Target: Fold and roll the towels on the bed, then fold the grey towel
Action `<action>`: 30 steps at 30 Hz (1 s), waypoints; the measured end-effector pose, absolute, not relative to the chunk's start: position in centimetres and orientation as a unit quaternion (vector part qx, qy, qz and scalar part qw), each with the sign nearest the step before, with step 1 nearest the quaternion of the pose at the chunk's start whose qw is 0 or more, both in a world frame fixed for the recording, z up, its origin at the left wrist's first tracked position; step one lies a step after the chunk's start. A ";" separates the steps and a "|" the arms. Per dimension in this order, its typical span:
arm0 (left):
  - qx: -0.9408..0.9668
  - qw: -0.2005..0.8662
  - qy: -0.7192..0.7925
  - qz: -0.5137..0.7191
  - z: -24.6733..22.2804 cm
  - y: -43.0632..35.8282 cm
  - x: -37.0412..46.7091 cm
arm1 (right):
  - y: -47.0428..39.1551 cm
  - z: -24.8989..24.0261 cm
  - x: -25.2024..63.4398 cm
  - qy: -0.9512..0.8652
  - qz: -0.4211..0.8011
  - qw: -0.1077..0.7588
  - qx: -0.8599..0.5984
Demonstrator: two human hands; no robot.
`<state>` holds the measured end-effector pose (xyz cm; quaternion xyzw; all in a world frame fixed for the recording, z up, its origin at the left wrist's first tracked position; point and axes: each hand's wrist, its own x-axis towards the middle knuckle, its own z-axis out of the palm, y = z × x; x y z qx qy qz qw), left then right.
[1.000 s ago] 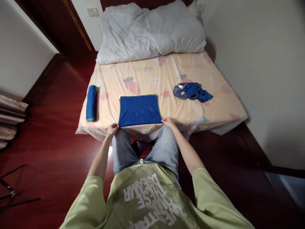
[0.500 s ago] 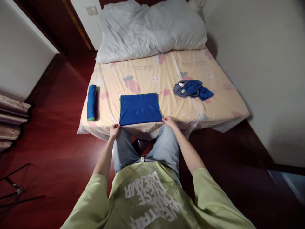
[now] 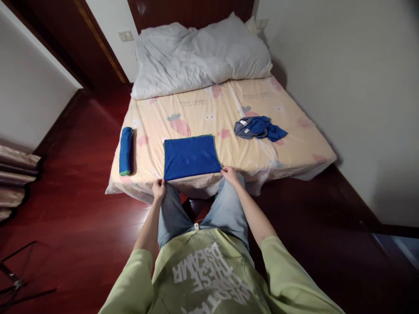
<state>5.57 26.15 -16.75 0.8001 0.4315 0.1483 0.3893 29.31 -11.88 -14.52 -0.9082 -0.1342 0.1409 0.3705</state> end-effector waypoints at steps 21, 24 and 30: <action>0.795 0.414 0.410 0.167 -14.0 24.6 5.2 | -11.9 -14.0 28.7 -0.117 0.111 0.477 -0.864; 0.797 0.413 0.410 0.162 -14.7 24.8 5.5 | -12.3 -14.5 29.2 -0.125 0.110 0.474 -0.865; 0.805 0.403 0.406 0.156 -14.4 25.2 5.7 | -11.8 -14.4 27.8 -0.116 0.124 0.455 -0.874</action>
